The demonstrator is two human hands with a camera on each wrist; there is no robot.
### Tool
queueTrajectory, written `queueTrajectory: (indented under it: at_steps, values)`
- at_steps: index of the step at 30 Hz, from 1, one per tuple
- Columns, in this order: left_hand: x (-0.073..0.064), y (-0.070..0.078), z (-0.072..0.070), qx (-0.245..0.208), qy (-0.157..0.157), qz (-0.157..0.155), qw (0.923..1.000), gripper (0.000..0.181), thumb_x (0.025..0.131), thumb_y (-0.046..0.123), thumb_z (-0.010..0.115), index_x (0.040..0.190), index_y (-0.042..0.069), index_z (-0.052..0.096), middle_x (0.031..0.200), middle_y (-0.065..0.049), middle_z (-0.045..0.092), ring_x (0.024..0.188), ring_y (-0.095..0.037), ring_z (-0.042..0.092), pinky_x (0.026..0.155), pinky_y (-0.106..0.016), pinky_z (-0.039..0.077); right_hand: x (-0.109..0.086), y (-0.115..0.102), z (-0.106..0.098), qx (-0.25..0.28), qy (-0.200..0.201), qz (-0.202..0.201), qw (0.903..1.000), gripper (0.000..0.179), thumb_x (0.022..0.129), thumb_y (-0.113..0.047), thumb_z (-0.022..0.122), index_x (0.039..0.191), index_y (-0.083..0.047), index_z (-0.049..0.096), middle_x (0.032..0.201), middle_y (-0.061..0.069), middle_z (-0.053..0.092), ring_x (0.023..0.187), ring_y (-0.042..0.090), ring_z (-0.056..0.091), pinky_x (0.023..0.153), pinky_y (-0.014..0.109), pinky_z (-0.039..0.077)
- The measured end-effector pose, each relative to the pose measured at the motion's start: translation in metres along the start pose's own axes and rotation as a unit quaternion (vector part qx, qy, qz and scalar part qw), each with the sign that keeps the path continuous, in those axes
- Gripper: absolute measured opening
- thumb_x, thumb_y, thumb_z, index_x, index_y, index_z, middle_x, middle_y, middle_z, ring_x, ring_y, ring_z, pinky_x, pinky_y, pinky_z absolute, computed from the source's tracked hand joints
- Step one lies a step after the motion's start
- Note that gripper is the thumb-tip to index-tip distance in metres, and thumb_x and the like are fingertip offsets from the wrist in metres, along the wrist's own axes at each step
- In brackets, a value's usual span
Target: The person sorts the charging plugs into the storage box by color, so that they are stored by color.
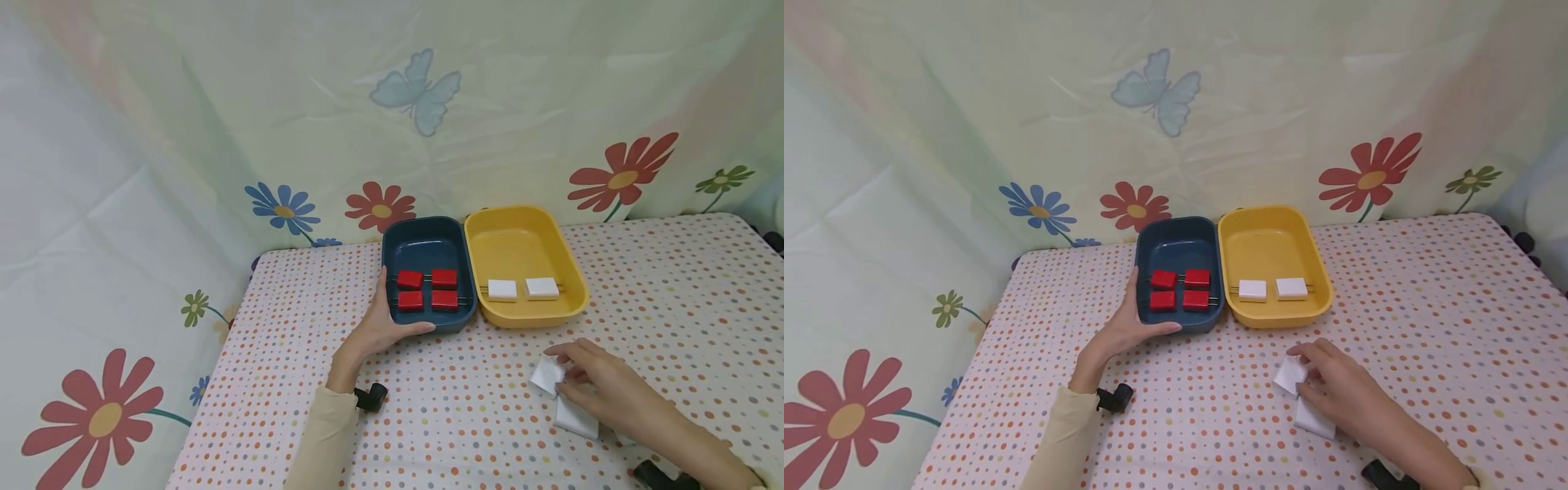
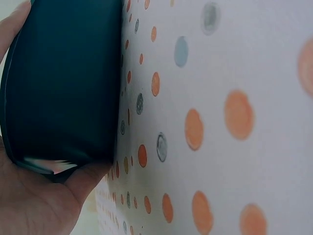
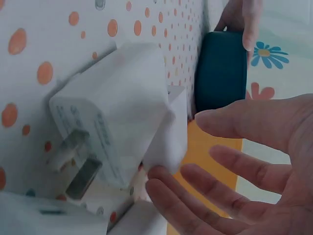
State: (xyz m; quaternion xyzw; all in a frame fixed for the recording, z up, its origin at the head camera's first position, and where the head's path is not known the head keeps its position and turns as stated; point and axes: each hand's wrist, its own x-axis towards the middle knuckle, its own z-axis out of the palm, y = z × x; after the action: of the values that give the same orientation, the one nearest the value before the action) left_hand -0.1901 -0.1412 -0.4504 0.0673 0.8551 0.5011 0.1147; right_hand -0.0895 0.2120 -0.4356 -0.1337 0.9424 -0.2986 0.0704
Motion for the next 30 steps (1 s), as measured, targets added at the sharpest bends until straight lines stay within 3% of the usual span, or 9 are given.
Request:
queueTrajectory:
  at_steps: [6, 16, 23, 30]
  values:
    - [0.001, 0.001, -0.001, 0.001, 0.0, -0.001, 1.0, 0.134, 0.082, 0.036, 0.09, 0.168, 0.022, -0.011, 0.174, -0.005, 0.011, 0.158, -0.027, 0.016, 0.121, -0.058, 0.032, 0.007, -0.007, 0.005, 0.001, 0.013, -0.024, 0.9996, 0.044, 0.083, 0.002, 0.083, 0.124, 0.001, 0.066, 0.113, 0.015, 0.063, 0.09, 0.023, 0.069, 0.069, 0.04, 0.061]
    - [0.0, 0.0, 0.001, -0.005, -0.002, 0.006, 1.0, 0.133, 0.083, 0.036, 0.09, 0.168, 0.021, -0.011, 0.174, -0.006, 0.012, 0.158, -0.027, 0.016, 0.121, -0.058, 0.032, 0.013, -0.015, 0.016, 0.003, 0.007, -0.004, 1.0, 0.054, 0.083, -0.001, 0.085, 0.131, 0.003, 0.06, 0.121, 0.024, 0.059, 0.092, 0.026, 0.068, 0.071, 0.041, 0.06]
    - [0.001, 0.0, 0.001, -0.007, 0.0, 0.001, 1.0, 0.134, 0.082, 0.032, 0.091, 0.168, 0.022, -0.013, 0.174, -0.004, 0.011, 0.158, -0.026, 0.016, 0.122, -0.057, 0.031, 0.021, -0.023, 0.023, 0.006, -0.006, -0.007, 0.9999, 0.059, 0.08, -0.006, 0.089, 0.13, 0.01, 0.06, 0.111, 0.017, 0.064, 0.092, 0.025, 0.067, 0.072, 0.04, 0.06]
    - [-0.001, -0.001, 0.001, -0.002, -0.001, -0.004, 1.0, 0.135, 0.081, 0.036, 0.091, 0.168, 0.022, -0.012, 0.174, -0.005, 0.011, 0.158, -0.027, 0.015, 0.122, -0.057, 0.03, 0.021, -0.029, 0.031, -0.003, -0.031, -0.016, 0.9994, 0.064, 0.075, -0.012, 0.094, 0.127, 0.007, 0.064, 0.109, 0.009, 0.066, 0.092, 0.02, 0.064, 0.076, 0.041, 0.058]
